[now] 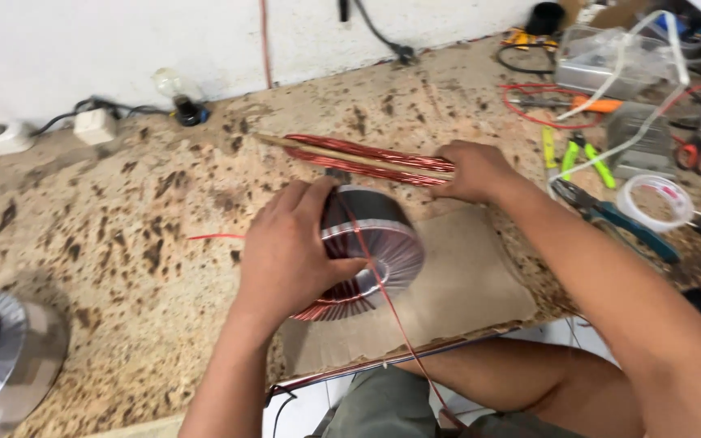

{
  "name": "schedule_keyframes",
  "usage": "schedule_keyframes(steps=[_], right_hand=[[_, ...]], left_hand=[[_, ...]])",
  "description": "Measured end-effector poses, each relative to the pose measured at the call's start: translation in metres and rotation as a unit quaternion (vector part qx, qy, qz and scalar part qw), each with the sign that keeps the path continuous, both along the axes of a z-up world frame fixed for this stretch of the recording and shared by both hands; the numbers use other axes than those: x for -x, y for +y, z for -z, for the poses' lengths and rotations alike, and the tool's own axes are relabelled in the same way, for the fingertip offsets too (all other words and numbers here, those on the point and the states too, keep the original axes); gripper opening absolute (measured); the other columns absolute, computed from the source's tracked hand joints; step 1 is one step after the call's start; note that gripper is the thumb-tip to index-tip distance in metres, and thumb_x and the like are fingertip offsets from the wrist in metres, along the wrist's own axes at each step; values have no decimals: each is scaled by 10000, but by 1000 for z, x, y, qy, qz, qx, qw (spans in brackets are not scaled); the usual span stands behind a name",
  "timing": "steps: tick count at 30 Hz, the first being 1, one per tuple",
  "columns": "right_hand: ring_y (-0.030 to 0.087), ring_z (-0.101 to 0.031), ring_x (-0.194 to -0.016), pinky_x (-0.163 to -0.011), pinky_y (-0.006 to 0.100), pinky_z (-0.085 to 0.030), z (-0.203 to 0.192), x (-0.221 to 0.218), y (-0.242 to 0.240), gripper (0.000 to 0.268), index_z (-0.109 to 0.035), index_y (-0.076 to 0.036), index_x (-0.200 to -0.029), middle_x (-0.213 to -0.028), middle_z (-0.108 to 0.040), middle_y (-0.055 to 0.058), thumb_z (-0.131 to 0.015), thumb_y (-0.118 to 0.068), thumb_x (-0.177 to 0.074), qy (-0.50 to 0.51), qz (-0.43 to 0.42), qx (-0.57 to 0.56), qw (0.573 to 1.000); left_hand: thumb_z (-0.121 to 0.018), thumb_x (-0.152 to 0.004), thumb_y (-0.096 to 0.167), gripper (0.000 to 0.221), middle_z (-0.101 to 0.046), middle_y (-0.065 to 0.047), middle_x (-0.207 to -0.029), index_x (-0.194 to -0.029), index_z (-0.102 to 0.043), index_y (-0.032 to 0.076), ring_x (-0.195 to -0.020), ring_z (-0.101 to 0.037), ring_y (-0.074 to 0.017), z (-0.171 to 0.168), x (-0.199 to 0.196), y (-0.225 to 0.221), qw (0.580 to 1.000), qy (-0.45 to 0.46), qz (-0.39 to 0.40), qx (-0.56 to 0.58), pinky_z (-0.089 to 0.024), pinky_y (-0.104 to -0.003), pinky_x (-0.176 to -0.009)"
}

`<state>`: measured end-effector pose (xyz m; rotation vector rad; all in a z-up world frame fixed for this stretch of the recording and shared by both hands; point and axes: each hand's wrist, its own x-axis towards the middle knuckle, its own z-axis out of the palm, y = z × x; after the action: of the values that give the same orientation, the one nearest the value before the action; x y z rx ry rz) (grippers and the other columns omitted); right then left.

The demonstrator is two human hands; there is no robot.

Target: Manually winding copper wire around a toroidal transformer core to create a coil using a wooden shuttle.

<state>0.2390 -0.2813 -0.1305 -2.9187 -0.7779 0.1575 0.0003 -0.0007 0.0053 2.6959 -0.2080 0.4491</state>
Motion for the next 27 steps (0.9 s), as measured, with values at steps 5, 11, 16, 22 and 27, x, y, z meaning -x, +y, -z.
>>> schedule_keyframes(steps=[5, 11, 16, 22, 27], right_hand=[[319, -692, -997, -755, 449, -527, -34, 59, -46, 496, -770, -306, -1072, -1042, -697, 80, -784, -644, -709, -28, 145, 22, 989], [368, -599, -1078, -960, 476, -444, -62, 135, -79, 531, -711, -64, -1351, -1200, -693, 144, -776, -334, -898, -271, -66, -140, 950], [135, -666, -813, -753, 319, -527, -142, 300, -16, 519, -820, -236, -1194, -1227, -857, -75, -477, -507, -914, 154, 173, -263, 937], [106, -709, -817, -756, 245, -503, -33, 385, 53, 524, -914, -132, -1101, -923, -889, 25, -530, -450, -937, 172, 182, -503, 828], [259, -653, -585, -569, 385, -516, 48, 393, 56, 563, -794, 92, -1184, -768, -777, 221, -601, -360, -910, 348, 276, -644, 623]], left_hand=[[-996, -534, 493, 978, -655, -121, -1154, -1340, -586, 120, -1026, -639, -366, -1, -1, -4, 1000, 19, -2, 8, -521, -528, -815], [-987, -579, 524, 1060, -607, -188, -1369, -1434, -533, 93, -1193, -597, -397, 4, -3, -4, 1000, 27, -2, -2, -501, -550, -929], [-996, -595, 506, 1022, -639, -163, -1293, -1415, -552, 89, -1116, -639, -369, 0, -2, -2, 1000, 26, 9, -6, -543, -533, -875], [-988, -590, 484, 1001, -643, -129, -1229, -1407, -572, 83, -1103, -626, -355, 3, -4, -1, 1000, 8, 13, 3, -523, -506, -854], [-990, -586, 538, 1053, -613, -154, -1359, -1429, -548, 87, -1209, -603, -365, 6, -3, -3, 1000, 6, 4, -23, -532, -538, -902]])
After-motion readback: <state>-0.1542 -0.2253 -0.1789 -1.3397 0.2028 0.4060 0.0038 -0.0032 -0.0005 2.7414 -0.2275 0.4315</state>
